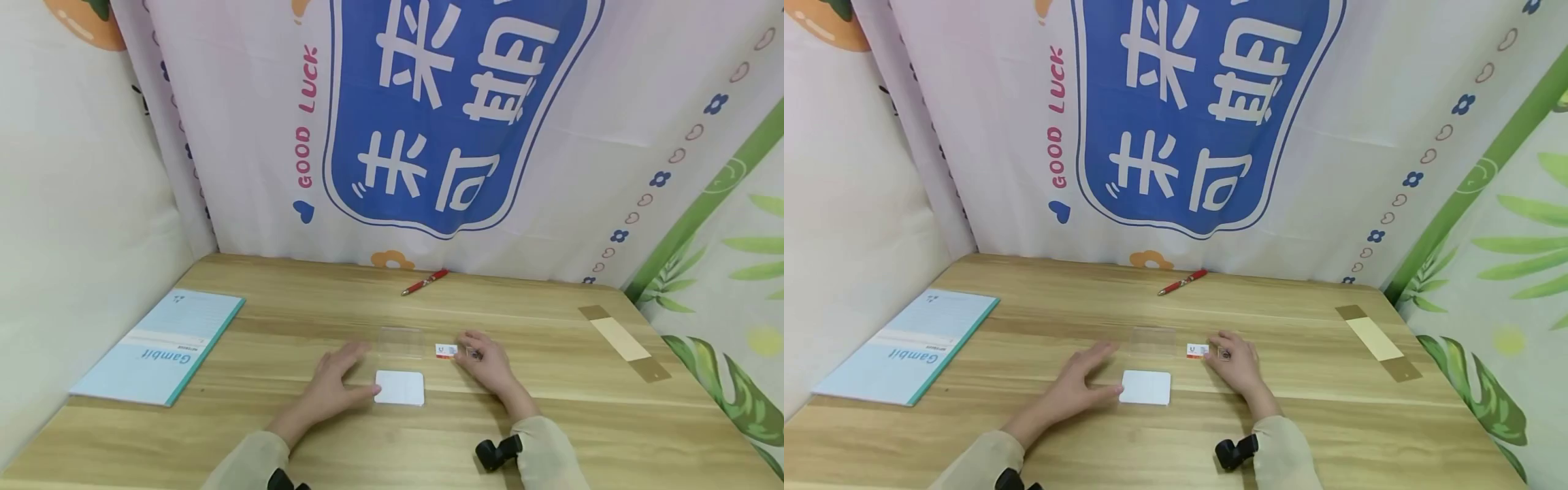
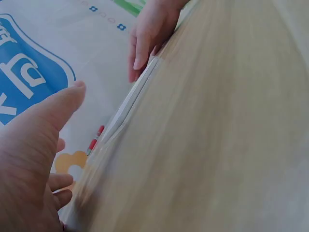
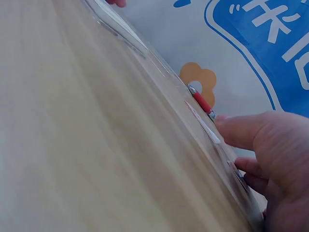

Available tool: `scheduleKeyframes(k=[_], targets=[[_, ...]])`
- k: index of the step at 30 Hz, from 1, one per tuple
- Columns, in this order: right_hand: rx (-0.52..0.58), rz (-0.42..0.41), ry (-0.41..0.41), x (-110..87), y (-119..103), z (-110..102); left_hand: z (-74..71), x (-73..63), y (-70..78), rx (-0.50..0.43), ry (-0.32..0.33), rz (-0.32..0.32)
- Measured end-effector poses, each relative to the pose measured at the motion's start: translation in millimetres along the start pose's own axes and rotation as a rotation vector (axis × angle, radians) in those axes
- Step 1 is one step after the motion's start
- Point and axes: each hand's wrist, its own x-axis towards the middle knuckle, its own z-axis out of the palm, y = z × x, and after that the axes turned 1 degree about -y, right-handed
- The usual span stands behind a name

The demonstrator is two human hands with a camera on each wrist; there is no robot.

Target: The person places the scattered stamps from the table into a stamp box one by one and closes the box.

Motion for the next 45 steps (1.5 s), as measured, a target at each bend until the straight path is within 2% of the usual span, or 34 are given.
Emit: scheduleKeyframes(k=[3,7,11,20,32,39,45], targets=[[-0.098,-0.023,0.026,-0.2,0.5,2.2,1.8,-0.8,-0.7,0.063,-0.037,0.02],[-0.141,-0.027,0.04,-0.5,-0.2,4.0,3.9,-1.8,-1.9,0.175,-0.065,0.045],[-0.165,-0.013,0.047,-1.8,-0.6,5.9,5.3,-3.1,-2.6,0.229,-0.08,0.055],[-0.115,-0.002,0.08,-3.7,-2.4,6.4,6.3,-4.0,-0.8,0.245,-0.098,0.059],[-0.054,-0.078,0.164,-0.2,-3.1,9.2,6.3,-5.5,-1.1,0.257,-0.087,0.068],[-0.012,-0.103,0.152,0.9,-4.4,11.2,5.6,-5.7,-0.3,0.266,-0.086,0.072],[-0.029,-0.108,0.15,0.9,-4.8,12.5,6.2,-5.3,-0.7,0.272,-0.094,0.063]])
